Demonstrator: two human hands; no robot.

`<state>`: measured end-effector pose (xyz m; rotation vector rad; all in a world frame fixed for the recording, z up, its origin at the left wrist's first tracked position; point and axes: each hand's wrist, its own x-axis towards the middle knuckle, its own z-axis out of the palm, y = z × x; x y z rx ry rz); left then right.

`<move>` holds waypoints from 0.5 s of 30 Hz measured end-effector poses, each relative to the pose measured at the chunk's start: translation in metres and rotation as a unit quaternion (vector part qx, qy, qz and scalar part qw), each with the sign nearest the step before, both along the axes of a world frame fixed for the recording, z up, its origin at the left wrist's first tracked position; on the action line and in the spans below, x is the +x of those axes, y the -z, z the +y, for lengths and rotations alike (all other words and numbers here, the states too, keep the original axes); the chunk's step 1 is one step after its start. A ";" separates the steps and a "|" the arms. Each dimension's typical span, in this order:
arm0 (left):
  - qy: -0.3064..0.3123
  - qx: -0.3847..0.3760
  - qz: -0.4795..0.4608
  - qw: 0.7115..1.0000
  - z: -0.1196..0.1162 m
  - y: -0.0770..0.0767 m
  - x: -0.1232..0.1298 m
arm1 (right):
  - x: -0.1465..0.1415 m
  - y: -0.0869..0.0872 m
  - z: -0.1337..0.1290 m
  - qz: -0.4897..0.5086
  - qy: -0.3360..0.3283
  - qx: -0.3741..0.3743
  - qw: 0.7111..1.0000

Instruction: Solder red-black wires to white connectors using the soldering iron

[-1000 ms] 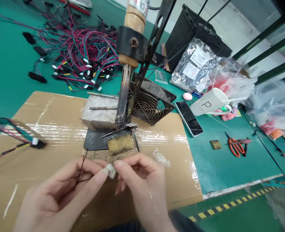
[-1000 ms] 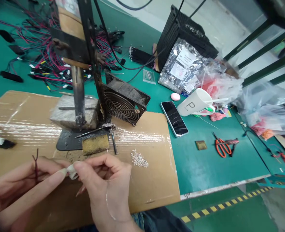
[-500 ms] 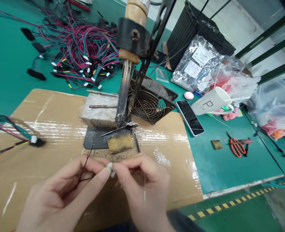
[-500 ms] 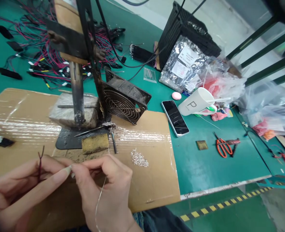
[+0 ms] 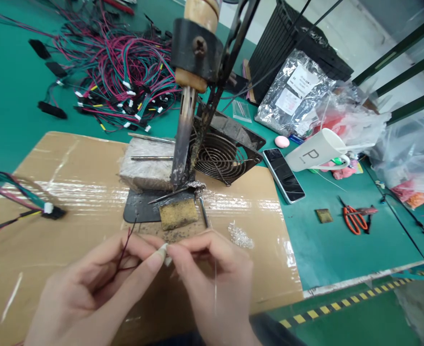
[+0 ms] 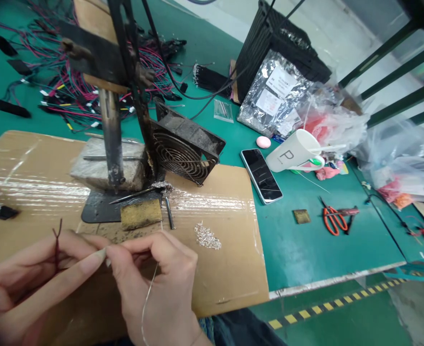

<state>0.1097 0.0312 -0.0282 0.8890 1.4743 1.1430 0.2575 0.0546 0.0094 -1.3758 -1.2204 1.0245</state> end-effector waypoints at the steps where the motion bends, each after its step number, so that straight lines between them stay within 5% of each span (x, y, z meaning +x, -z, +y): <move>1: 0.000 -0.002 -0.001 1.000 0.000 0.000 0.000 | 0.000 0.000 0.000 0.001 0.000 -0.001 1.000; 15: -0.026 0.039 0.060 0.997 0.020 -0.020 0.011 | 0.001 0.000 0.001 0.008 -0.004 -0.024 1.000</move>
